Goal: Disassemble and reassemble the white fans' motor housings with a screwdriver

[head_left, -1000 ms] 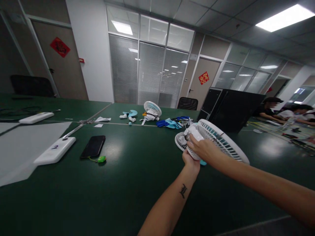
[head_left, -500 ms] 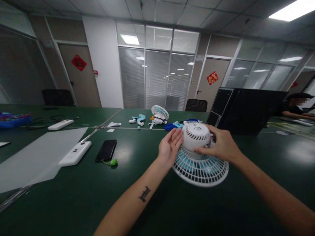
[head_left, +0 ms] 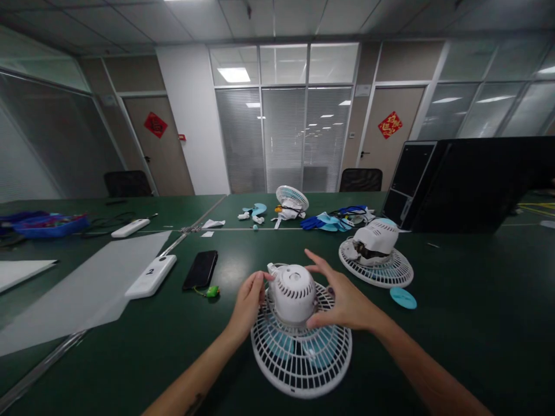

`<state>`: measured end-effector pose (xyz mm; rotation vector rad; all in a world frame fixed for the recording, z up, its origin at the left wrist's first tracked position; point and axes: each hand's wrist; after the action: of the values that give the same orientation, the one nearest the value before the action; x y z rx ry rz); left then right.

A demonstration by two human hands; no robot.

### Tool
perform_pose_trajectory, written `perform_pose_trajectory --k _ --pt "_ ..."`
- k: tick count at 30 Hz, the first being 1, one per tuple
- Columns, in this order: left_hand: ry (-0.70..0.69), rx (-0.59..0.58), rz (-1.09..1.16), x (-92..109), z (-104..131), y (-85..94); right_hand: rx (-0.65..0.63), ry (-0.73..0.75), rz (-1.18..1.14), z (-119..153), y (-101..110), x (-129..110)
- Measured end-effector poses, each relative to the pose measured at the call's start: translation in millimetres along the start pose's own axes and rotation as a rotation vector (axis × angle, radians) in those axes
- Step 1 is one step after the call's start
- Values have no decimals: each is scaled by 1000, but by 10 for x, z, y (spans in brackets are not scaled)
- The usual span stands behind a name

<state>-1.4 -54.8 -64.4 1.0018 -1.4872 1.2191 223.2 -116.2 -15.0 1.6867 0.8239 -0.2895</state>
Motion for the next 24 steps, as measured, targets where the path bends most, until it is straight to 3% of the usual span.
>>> perform_pose_trajectory --k 3,5,7,10,12,15,20,24 --pt "-74 62 -86 -78 37 81 140 -169 166 177 288 248" --pt "-109 100 -107 -96 42 118 236 -320 288 377 436 573" --pt "-127 141 -97 -96 12 149 308 -501 558 622 517 960" --pt "-106 202 -46 -95 -89 207 233 -574 668 960 534 1430" --pt "-64 235 -7 -108 -168 259 174 -544 672 1096 493 1555" --pt "-3 265 35 -149 -258 331 93 -456 620 1147 363 1443" --pt "44 254 4 -213 -297 383 -75 -231 376 1039 81 907" --pt "2 219 -104 -253 -308 414 -68 -234 280 768 58 671"
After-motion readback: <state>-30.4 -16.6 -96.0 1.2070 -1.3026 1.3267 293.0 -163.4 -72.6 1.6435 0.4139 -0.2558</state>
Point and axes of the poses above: each hand's wrist, its own z-axis away from the middle knuckle, its own y-axis out of the back of the hand, x = y × z, and after that the axes turned 4 degrees about y, right-handed
